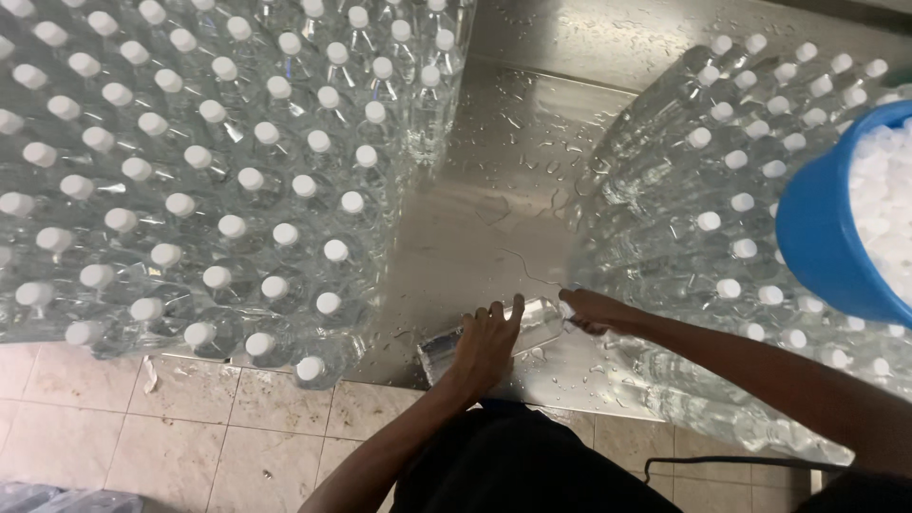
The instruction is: The person repeatedly picks up clear plastic bottles from a large stack on a metal table and screws white caps onto them. The capped bottles are then placed back onto the table among other filled bottles.
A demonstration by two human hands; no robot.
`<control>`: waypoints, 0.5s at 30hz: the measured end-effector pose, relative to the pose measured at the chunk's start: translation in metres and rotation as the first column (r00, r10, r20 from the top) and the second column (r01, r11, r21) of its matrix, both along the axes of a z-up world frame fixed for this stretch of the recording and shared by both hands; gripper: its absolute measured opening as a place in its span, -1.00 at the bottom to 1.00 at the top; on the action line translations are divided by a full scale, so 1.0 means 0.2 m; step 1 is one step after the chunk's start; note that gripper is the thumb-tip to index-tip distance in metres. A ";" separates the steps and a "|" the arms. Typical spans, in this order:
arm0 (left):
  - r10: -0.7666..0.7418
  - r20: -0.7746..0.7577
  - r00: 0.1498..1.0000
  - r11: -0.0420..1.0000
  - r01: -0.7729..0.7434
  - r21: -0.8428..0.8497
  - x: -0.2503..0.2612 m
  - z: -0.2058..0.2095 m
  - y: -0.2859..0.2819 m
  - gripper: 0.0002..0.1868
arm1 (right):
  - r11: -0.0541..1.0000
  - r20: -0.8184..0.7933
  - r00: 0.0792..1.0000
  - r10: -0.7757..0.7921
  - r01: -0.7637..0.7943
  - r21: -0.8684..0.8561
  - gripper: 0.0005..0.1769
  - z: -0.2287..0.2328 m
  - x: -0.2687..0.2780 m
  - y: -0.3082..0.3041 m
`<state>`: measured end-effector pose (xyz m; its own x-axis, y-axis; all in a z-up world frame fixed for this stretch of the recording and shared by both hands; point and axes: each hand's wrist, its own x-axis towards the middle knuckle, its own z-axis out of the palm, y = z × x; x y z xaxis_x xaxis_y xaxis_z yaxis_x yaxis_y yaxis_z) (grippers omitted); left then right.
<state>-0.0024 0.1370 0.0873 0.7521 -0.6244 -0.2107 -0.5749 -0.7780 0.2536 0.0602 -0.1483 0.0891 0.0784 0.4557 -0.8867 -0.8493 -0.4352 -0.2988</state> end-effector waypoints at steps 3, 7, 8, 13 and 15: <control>0.134 -0.111 0.985 0.973 -0.152 -0.171 0.11 -0.13 0.01 0.22 | 0.873 0.533 0.803 0.267 0.032 -0.486 -0.22 0.12 0.14 0.14; 0.326 -0.244 0.913 0.800 -0.404 -0.443 0.29 -0.26 0.06 0.21 | 0.911 0.795 0.544 0.270 0.124 -0.394 -0.52 0.44 0.32 0.42; 0.358 -0.301 0.884 0.691 -0.467 -0.552 0.36 -0.25 0.09 0.16 | 0.899 0.855 0.394 0.339 0.131 -0.417 -0.57 0.45 0.37 0.47; 0.560 -0.464 0.686 0.476 -0.725 -0.498 0.44 0.11 0.25 0.08 | 0.860 0.860 0.090 0.502 0.055 -0.508 -0.35 0.36 0.65 0.91; 0.571 -0.538 0.620 0.394 -0.782 -0.483 0.40 0.11 0.28 0.04 | 0.837 0.839 -0.007 0.544 0.070 -0.543 -0.39 0.28 0.80 1.04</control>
<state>0.0766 0.1928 0.1087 0.9682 0.0316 -0.2481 0.2352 -0.4521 0.8604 0.2203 0.0598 0.1443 0.9158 0.3754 -0.1425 0.2735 -0.8430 -0.4632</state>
